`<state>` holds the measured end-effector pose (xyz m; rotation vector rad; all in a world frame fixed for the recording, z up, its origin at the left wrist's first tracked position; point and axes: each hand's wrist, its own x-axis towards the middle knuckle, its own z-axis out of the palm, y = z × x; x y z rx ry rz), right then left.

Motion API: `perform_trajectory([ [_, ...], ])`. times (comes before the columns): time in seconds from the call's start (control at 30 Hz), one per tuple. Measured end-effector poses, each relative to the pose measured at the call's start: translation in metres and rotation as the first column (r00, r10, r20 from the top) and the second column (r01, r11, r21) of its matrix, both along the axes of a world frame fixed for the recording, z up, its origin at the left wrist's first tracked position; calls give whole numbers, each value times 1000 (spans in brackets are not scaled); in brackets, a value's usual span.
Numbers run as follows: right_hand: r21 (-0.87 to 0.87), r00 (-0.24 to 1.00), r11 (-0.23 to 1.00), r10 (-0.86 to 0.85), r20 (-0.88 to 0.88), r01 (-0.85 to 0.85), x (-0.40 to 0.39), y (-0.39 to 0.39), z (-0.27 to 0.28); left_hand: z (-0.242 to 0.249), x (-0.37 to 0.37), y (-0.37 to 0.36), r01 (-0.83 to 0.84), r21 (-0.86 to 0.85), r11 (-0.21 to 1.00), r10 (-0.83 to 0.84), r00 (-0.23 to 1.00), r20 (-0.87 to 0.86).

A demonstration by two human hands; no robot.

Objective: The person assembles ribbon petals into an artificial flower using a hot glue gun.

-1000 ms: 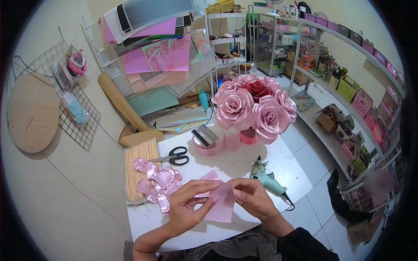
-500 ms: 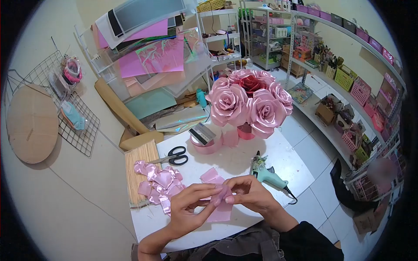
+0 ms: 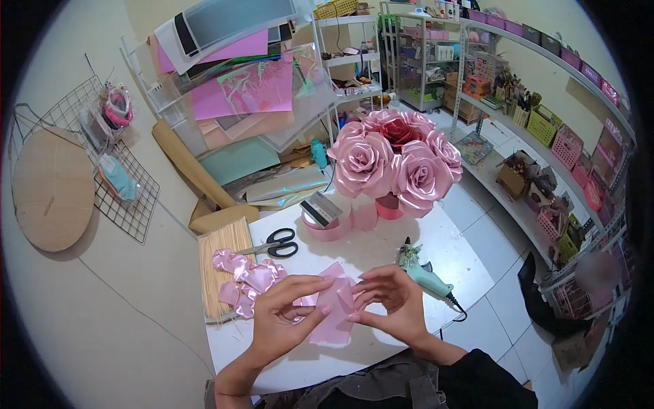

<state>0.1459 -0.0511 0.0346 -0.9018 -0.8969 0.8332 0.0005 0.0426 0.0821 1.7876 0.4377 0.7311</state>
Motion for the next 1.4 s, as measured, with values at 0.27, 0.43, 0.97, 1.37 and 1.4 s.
perform_trajectory([
  [0.27, 354, 737, 860, -502, 453, 368, -8, 2, -4, 3, 3, -5, -12, -36, 999, 13, 999, 37],
  [0.43, 447, 634, 836, -538, 556, 318, -3, 0, -3, -1, 2, -1, 45, -82, 996, -41, 998, 47],
  [0.97, 494, 494, 832, -550, 673, 253, -5, 0, 5, 2, -2, -9, 37, -47, 998, -34, 998, 62],
  [1.37, 228, 992, 971, -41, -116, 67, -2, -2, 13, -1, 0, -7, 78, 6, 997, -78, 996, 41],
  [1.4, 141, 998, 990, 13, -56, -5, 0, -2, 11, -1, 0, -7, 85, 24, 996, -86, 995, 41],
])
